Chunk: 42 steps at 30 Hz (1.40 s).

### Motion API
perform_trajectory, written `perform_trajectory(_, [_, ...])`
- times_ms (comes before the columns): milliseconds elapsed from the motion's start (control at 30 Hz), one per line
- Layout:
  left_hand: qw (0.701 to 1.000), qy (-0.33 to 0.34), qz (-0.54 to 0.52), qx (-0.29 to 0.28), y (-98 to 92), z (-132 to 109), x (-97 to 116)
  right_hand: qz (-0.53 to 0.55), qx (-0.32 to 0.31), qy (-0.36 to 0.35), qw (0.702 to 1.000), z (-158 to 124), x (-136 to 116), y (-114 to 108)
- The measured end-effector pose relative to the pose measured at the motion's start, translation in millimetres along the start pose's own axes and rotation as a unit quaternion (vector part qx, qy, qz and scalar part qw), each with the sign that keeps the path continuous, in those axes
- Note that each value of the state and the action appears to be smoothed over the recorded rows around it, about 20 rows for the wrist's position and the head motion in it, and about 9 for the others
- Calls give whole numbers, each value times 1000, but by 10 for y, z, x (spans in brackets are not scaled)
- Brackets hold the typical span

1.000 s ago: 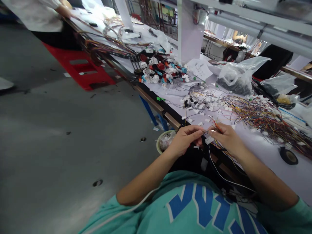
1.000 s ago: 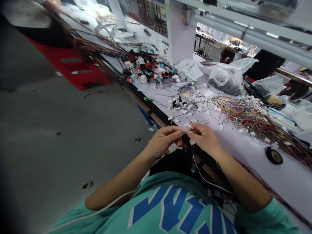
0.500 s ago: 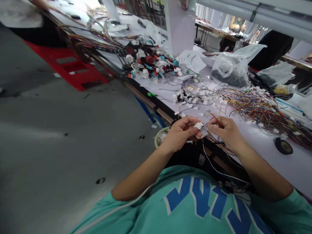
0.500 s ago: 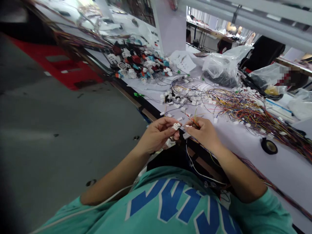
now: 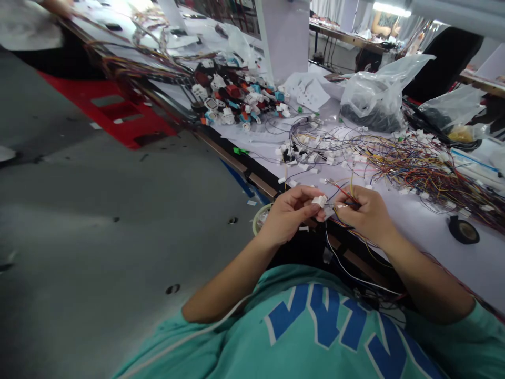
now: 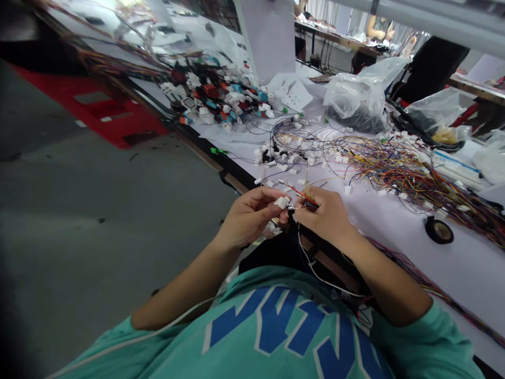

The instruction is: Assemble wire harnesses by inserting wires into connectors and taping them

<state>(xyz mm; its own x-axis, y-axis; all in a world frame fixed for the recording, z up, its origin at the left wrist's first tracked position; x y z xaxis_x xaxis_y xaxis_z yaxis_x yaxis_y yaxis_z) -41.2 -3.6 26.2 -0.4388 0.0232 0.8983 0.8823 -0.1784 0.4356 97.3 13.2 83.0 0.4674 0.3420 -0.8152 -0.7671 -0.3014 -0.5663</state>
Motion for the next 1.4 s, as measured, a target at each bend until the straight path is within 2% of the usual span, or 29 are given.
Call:
perform_trajectory(200, [993, 19, 109, 26, 13, -58, 102, -97, 12, -24, 995, -2, -13, 13])
perform_trajectory(400, [979, 58, 189, 39, 3, -77, 184, -75, -10, 1, 997, 6, -1, 38])
perform_trajectory(533, [977, 55, 200, 45, 20, -93, 187, -52, -9, 29, 998, 6, 0, 43])
perform_trajectory(733, [978, 38, 194, 67, 33, -103, 189, -60, 11, 30, 998, 4, -9, 49])
perform_trajectory(1133, [986, 3, 158, 52, 50, -88, 157, -19, 10, 46, 999, -1, -46, 15])
perform_trajectory(1267, [978, 29, 199, 53, 33, -88, 155, -53, 11, 32, 998, -9, -28, 17])
perform_trajectory(1400, [947, 102, 298, 59, 39, -84, 203, -98, 12, 24, 995, -22, -26, 53])
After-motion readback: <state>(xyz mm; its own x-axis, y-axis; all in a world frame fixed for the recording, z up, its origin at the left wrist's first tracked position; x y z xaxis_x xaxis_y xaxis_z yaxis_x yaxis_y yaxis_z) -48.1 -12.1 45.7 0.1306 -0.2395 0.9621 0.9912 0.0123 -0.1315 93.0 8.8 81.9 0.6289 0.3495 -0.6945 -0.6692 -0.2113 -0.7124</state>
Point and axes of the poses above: each hand's wrist, its own z-axis towards the middle knuckle, its own y-axis out of the palm, x = y × z, the point moved 3 cm from there along z, towards the middle knuckle, and after that the axes turned 3 degrees about -x, right-handed, at the moved point
